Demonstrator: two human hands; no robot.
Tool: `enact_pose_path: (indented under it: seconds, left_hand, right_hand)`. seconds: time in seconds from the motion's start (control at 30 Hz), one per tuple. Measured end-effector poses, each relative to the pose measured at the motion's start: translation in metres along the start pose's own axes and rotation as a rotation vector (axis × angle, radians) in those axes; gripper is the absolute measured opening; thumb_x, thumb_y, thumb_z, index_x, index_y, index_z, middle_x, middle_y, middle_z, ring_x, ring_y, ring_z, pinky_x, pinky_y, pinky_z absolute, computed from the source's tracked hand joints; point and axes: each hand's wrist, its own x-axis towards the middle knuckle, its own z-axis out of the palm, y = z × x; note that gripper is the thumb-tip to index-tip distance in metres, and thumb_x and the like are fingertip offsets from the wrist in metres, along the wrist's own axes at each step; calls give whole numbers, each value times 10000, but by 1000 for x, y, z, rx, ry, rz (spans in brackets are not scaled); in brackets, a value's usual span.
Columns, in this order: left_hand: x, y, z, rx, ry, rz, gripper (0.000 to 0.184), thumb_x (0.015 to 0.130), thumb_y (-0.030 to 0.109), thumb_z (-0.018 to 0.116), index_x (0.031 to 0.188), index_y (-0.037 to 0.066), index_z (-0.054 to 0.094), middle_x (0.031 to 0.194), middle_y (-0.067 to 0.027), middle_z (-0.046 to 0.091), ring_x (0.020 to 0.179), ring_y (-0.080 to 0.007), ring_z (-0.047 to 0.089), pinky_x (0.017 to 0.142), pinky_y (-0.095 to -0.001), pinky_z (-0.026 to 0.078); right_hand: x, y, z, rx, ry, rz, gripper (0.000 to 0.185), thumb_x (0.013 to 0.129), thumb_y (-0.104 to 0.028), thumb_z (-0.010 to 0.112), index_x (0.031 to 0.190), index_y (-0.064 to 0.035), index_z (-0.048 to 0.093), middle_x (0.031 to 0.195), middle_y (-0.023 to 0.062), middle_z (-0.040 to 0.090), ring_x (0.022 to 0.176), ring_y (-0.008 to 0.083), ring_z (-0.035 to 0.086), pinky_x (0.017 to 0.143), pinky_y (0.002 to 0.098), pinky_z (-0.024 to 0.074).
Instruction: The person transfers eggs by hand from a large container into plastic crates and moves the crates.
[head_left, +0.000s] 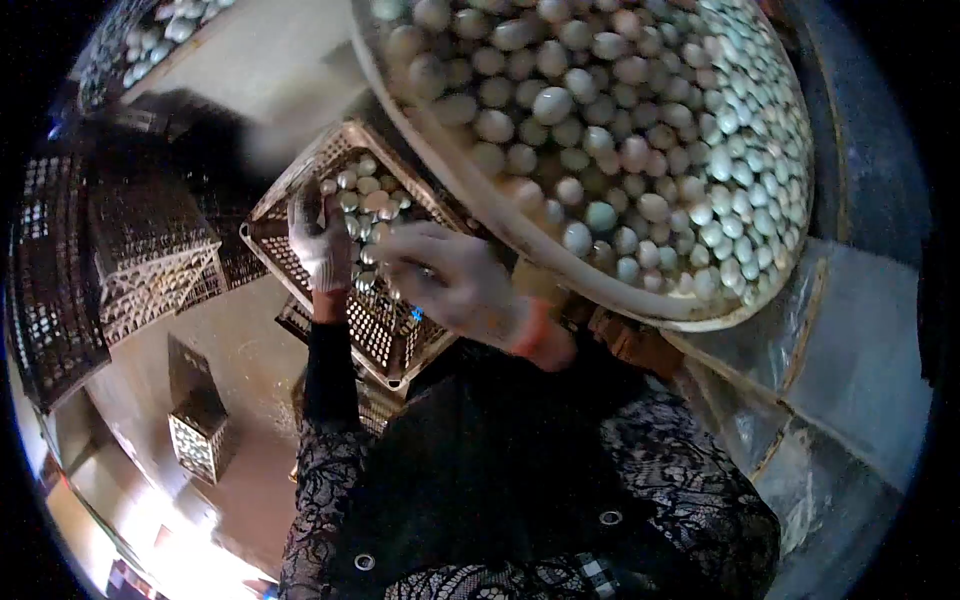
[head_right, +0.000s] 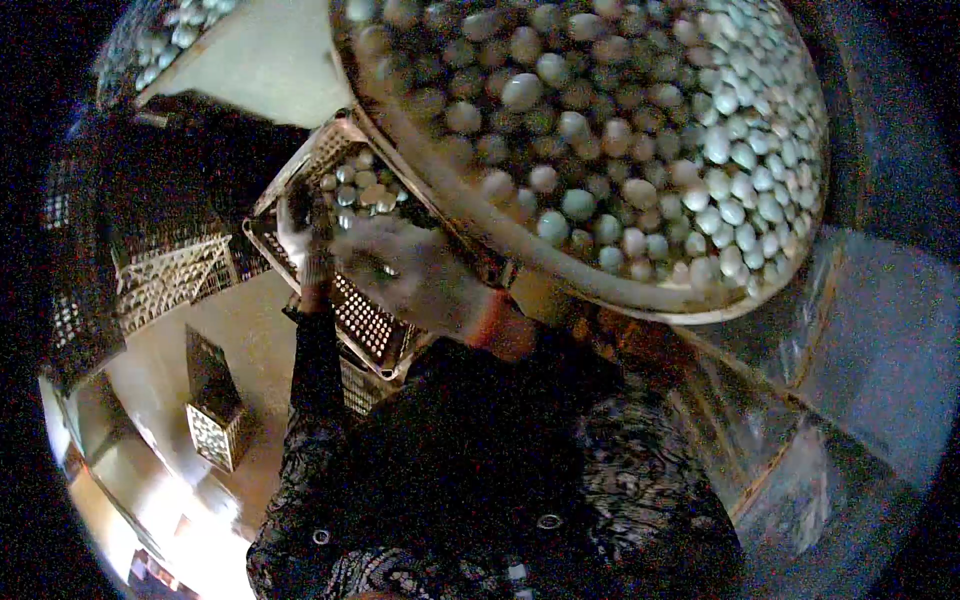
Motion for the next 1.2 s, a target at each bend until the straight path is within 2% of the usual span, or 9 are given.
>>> enact_pose_path:
  seconds: [0.07, 0.17, 0.37, 0.6, 0.7, 0.83, 0.9, 1.03, 1.2]
  left_hand:
    - [4, 81, 6, -356, -152, 30, 252, 813, -2, 644, 1063, 25, 630, 1002, -97, 658, 944, -214, 633, 843, -325, 504]
    - [16, 210, 15, -103, -626, 452, 370, 795, 17, 657, 1160, 50, 607, 1135, -122, 633, 1014, -257, 621, 870, -352, 497]
    - [19, 215, 118, 391, -1591, 415, 733, 674, 395, 767, 1269, 73, 487, 1088, -195, 587, 960, -366, 599, 811, -422, 500]
    - [-25, 169, 170, 261, -1456, 558, 1018, 586, 506, 811, 1377, 87, 327, 1304, -182, 465, 1119, -437, 478, 981, -425, 405]
    - [-27, 180, 178, 160, -1558, 292, 1043, 582, 519, 808, 1386, 83, 306, 1343, -211, 423, 1177, -449, 408, 1031, -428, 356]
    - [-36, 163, 193, 106, -1420, 191, 914, 696, 409, 765, 1411, 97, 288, 1249, -177, 529, 1135, -344, 490, 979, -420, 405]
    - [-31, 199, 172, 302, -1336, 326, 785, 797, 301, 724, 1423, 110, 290, 1187, -126, 599, 1075, -279, 570, 932, -390, 454]
    - [-28, 215, 163, -52, -1437, -84, 771, 762, 273, 763, 1394, 104, 355, 1194, -76, 592, 1090, -206, 541, 942, -353, 453]
    - [-31, 211, 157, -287, -1439, -184, 793, 737, 238, 787, 1383, 64, 362, 1218, -67, 572, 1094, -160, 523, 939, -317, 459]
  right_hand:
    - [-37, -41, -66, 20, 150, 201, 120, 853, -125, 625, 956, -64, 632, 961, 120, 654, 895, 272, 630, 823, 353, 488]
    - [-83, -46, -162, -534, 236, 363, 232, 900, -159, 575, 1109, -62, 597, 1095, 111, 642, 990, 267, 612, 883, 361, 472]
    - [-132, 19, -219, -170, 176, 840, 422, 958, -263, 495, 1332, -69, 463, 1305, 103, 511, 1116, 209, 539, 936, 310, 433]
    - [-100, 41, -187, -88, 137, 856, 750, 918, -452, 519, 1404, 55, 256, 1319, 163, 478, 1229, 222, 431, 1024, 309, 330]
    - [-105, 73, -182, 260, 221, 917, 634, 931, -428, 496, 1354, 26, 369, 1271, 107, 500, 1166, 197, 447, 991, 307, 343]
    - [-113, 100, -177, 1, 143, 696, 545, 949, -408, 465, 1329, -18, 445, 1269, 76, 505, 1139, 196, 459, 968, 306, 361]
    - [-100, 72, -174, 472, 352, 808, 551, 948, -427, 448, 1341, -41, 445, 1273, 77, 505, 1129, 205, 467, 960, 309, 375]
    - [-93, 62, -185, 415, 388, 1008, 573, 940, -461, 434, 1366, -76, 430, 1299, 78, 486, 1143, 223, 462, 957, 326, 390]
    - [-103, 81, -183, 501, 460, 910, 651, 903, -571, 456, 1355, -103, 447, 1235, 43, 512, 993, 179, 504, 852, 315, 435]
